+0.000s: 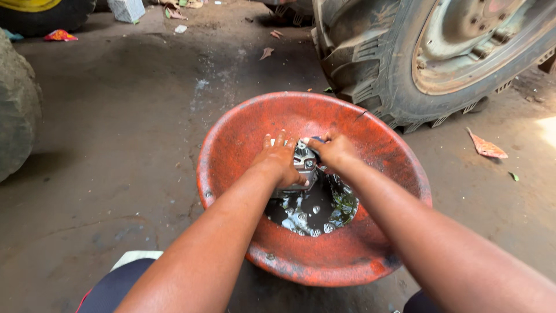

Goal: The person scrubs a small, rectangular metal part with a dark cloth inside a red plastic basin filled with dark liquid. The person repeatedly rubs the part's surfaces and edges, turning it over to clean different sides. The part is held in the left hand while the right hand performs the scrubbing action.

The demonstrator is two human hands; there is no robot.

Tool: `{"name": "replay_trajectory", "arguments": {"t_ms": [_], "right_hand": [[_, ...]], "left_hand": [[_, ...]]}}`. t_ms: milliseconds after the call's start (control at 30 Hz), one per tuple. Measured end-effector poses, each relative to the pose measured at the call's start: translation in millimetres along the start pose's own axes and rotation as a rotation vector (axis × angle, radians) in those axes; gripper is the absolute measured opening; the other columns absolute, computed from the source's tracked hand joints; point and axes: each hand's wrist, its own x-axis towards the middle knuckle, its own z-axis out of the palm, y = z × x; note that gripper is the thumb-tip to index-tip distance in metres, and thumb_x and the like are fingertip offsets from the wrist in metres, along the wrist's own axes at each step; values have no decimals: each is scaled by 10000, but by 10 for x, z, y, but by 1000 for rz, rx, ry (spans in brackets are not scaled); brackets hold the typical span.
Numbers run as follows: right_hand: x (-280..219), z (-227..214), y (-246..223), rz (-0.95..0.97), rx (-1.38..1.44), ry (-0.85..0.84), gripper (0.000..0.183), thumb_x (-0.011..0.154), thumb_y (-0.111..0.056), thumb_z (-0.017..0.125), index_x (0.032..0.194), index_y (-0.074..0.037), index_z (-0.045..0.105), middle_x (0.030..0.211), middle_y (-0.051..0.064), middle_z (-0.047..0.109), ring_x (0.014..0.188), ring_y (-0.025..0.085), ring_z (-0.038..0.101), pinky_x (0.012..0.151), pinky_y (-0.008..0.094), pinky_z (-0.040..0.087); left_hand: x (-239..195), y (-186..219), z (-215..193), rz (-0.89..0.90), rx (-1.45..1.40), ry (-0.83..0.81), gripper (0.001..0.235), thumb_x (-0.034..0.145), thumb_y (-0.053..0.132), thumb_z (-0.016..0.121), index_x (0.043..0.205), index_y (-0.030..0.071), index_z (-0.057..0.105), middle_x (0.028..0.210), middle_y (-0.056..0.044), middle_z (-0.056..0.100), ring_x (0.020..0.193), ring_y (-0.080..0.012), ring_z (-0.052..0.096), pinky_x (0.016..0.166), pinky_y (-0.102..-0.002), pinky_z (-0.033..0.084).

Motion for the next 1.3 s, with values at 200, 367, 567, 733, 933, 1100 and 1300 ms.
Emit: {"name": "replay_trajectory", "arguments": {"t_ms": [200, 367, 567, 733, 933, 1100, 1300], "right_hand": [[-229, -77, 127, -74, 22, -29, 475, 814, -458, 798, 1018, -44, 683, 796, 110, 735, 617, 206, 683, 505, 402, 554], [-141, -62, 87, -232, -226, 171, 512, 831, -511, 782, 1076, -75, 675, 810, 139, 721, 633, 256, 711, 610, 400, 545], [-97, -213, 355, -179, -165, -119, 397, 922, -438, 668, 1055, -66, 693, 828, 151, 739, 685, 252, 680, 630, 422, 550], [-224, -446, 541, -292, -404, -338, 307, 856, -397, 728, 1025, -143, 764, 892, 74, 768, 834, 186, 715, 769, 369, 559], [-418, -563, 238, -276, -687, -154, 356, 840, -380, 714, 1173, -253, 719, 1118, 60, 766, 1062, 271, 714, 917, 430, 549], [-803, -226, 232, -338, -801, -444, 415, 837, -398, 762, 1207, -230, 679, 1172, 105, 729, 1125, 299, 675, 964, 422, 523], [-665, -439, 176, -231, -545, -532, 343, 825, -292, 706, 1159, -215, 684, 1144, 89, 762, 1072, 304, 729, 909, 442, 582]], "left_hand": [[39, -3, 8, 36, 58, -16, 1295, 718, 597, 872, 1642, 135, 92, 1706, -171, 29, 1574, -412, -20, 1291, -466, 78], [-8, -20, 24, 20, -11, -16, 1276, 711, 585, 869, 1644, 160, 110, 1715, -155, 40, 1578, -410, -23, 1290, -451, 81], [52, -42, 71, 65, 25, 8, 1265, 733, 600, 859, 1641, 127, 116, 1709, -172, 62, 1576, -417, -18, 1293, -474, 86], [-16, 15, -54, -5, -45, -39, 1266, 710, 558, 878, 1645, 180, 113, 1730, -118, 10, 1580, -417, -42, 1273, -464, 145], [-87, 42, -98, -24, -54, -41, 1262, 723, 564, 869, 1651, 192, 98, 1730, -118, 14, 1583, -412, -20, 1286, -459, 145], [-71, 9, -72, 15, -14, -1, 1277, 739, 570, 874, 1652, 152, 85, 1720, -158, 27, 1575, -419, -1, 1296, -444, 130], [-101, 27, -92, -6, -37, -30, 1282, 724, 550, 885, 1652, 182, 82, 1726, -137, 10, 1584, -409, -22, 1296, -441, 122]]}}
